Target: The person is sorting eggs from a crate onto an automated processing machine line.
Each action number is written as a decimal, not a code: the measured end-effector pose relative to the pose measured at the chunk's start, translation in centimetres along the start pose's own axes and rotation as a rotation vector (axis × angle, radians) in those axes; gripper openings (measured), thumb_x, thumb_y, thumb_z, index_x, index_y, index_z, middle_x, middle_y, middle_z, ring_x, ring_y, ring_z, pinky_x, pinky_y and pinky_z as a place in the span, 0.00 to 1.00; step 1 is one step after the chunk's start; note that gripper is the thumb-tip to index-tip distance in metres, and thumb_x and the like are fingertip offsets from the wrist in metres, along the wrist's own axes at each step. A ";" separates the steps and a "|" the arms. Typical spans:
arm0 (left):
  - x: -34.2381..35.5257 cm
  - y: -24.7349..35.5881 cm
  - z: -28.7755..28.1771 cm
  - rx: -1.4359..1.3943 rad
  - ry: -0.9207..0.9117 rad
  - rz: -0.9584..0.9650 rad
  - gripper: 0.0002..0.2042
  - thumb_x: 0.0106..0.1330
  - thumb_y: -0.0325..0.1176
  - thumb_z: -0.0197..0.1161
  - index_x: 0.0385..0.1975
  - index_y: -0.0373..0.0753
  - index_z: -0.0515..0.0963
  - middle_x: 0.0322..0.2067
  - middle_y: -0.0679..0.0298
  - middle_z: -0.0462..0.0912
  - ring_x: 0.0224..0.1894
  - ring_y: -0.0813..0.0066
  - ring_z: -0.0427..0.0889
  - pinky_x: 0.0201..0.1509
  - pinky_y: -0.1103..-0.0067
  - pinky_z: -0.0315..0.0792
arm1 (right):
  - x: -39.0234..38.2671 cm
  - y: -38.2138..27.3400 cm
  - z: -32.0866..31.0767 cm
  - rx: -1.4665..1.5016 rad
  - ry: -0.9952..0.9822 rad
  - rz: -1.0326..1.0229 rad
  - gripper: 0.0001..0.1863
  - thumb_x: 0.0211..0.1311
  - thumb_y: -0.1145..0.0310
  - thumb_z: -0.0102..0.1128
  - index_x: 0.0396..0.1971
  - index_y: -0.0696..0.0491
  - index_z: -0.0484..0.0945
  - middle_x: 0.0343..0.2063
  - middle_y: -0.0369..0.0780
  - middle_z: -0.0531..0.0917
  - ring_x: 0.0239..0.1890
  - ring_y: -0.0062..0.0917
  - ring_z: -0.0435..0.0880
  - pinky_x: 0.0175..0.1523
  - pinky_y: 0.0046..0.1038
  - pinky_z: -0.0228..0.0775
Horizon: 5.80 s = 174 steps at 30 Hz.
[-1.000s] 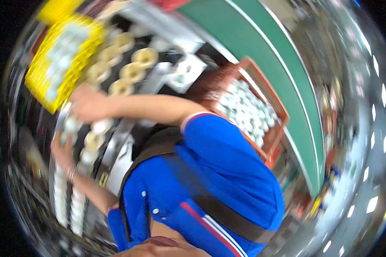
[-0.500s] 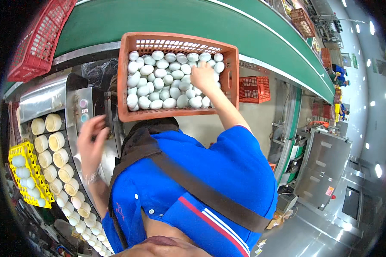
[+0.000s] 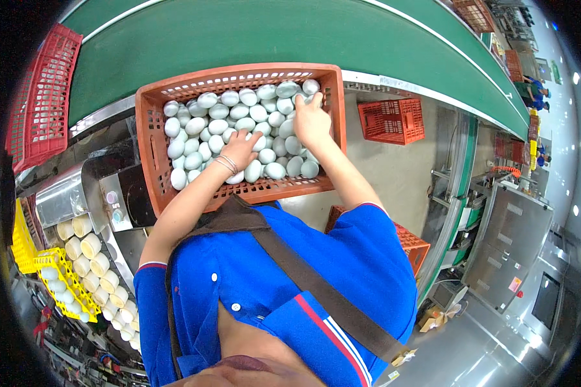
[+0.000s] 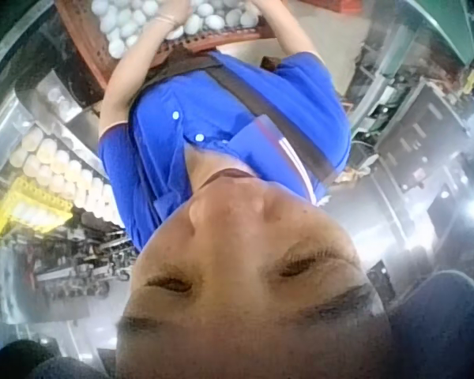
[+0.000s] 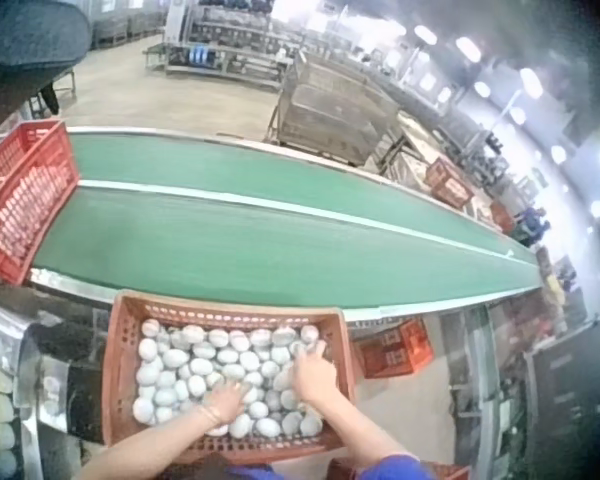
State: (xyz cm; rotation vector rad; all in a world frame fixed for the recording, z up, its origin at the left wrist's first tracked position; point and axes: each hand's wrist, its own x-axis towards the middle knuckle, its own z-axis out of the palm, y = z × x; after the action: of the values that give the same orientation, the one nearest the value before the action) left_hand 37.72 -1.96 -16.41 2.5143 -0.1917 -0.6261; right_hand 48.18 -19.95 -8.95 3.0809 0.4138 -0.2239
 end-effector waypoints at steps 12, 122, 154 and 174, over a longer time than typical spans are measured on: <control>1.5 -2.9 1.7 -0.107 0.114 0.253 0.26 0.60 0.29 0.63 0.60 0.40 0.66 0.51 0.53 0.72 0.52 0.52 0.75 0.55 0.65 0.73 | 0.5 0.1 -0.7 -0.285 -0.422 -0.283 0.16 0.55 0.62 0.59 0.44 0.48 0.82 0.51 0.60 0.72 0.41 0.40 0.85 0.40 0.36 0.81; -8.8 -6.1 -7.5 -0.735 0.536 -0.158 0.29 0.55 0.54 0.70 0.50 0.37 0.77 0.39 0.56 0.85 0.37 0.67 0.83 0.43 0.72 0.76 | 0.0 -8.9 1.5 -0.179 -0.902 -0.787 0.24 0.55 0.65 0.56 0.55 0.38 0.76 0.59 0.63 0.65 0.53 0.51 0.78 0.53 0.41 0.74; -73.6 -3.1 12.7 -0.482 1.630 -1.693 0.20 0.50 0.28 0.68 0.44 0.37 0.72 0.44 0.57 0.74 0.49 0.63 0.73 0.56 0.72 0.68 | -39.4 -62.8 -5.2 0.281 -0.258 -2.167 0.15 0.49 0.59 0.65 0.37 0.47 0.83 0.39 0.51 0.74 0.29 0.40 0.85 0.34 0.37 0.80; -79.1 -3.6 16.7 -0.569 1.271 -1.755 0.20 0.60 0.23 0.58 0.54 0.39 0.76 0.52 0.53 0.76 0.54 0.60 0.75 0.56 0.72 0.70 | -40.7 -69.5 2.5 0.368 0.132 -1.874 0.11 0.53 0.60 0.57 0.30 0.49 0.83 0.35 0.43 0.80 0.44 0.39 0.77 0.46 0.46 0.66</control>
State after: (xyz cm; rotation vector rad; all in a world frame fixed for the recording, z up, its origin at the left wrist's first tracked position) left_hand -39.90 13.58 0.40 1.4332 2.2790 0.4733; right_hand -9.36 36.39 -5.90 1.7139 3.1321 -0.0605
